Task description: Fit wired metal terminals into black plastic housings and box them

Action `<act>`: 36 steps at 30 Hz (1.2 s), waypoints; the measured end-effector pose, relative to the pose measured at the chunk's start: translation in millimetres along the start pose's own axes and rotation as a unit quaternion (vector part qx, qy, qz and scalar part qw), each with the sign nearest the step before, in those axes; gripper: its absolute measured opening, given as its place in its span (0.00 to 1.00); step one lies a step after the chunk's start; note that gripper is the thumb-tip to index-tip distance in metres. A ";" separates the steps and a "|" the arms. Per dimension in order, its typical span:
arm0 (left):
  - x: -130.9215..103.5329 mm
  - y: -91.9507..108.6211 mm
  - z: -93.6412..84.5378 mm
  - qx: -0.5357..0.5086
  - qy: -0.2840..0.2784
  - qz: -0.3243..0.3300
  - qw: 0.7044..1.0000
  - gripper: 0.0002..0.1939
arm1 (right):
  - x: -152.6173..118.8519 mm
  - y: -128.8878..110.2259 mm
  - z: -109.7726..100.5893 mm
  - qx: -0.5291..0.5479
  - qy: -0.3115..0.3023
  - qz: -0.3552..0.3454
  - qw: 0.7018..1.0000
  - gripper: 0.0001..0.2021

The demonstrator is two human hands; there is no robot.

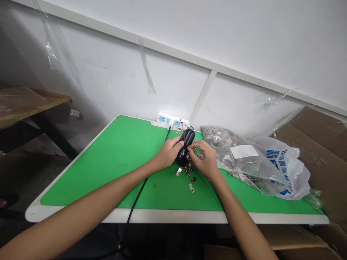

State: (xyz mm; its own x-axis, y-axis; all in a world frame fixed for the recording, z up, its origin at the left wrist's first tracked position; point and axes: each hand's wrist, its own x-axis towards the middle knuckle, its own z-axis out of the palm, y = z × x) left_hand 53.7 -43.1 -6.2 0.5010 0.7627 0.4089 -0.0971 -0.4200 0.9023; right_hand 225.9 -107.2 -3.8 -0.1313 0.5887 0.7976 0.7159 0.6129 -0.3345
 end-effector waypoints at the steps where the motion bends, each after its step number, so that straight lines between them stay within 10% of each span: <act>1: 0.1 -0.2 0.1 0.008 -0.001 0.001 1.000 0.15 | -0.1 0.3 -0.1 0.000 -0.002 0.004 1.000 0.03; 15: -2.8 -3.7 2.0 0.099 0.011 0.050 0.994 0.13 | -0.6 1.1 1.8 0.002 -0.037 0.046 0.998 0.05; 28: -13.9 -7.2 -2.5 0.129 0.048 0.212 0.967 0.16 | -1.4 -7.4 -1.2 0.014 0.035 -0.062 0.997 0.06; 36: -15.9 -10.0 0.2 0.109 0.029 0.205 0.972 0.19 | -1.7 -0.8 -3.9 0.009 0.039 -0.112 0.993 0.12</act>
State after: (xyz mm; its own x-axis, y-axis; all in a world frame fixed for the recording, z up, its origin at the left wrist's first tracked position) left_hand 46.9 -51.2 -21.8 0.4083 0.5325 0.7414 -0.0906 -0.7845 0.6134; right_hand 228.2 -110.7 -2.9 -0.2318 0.3933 0.8897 0.6627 0.7334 -0.1515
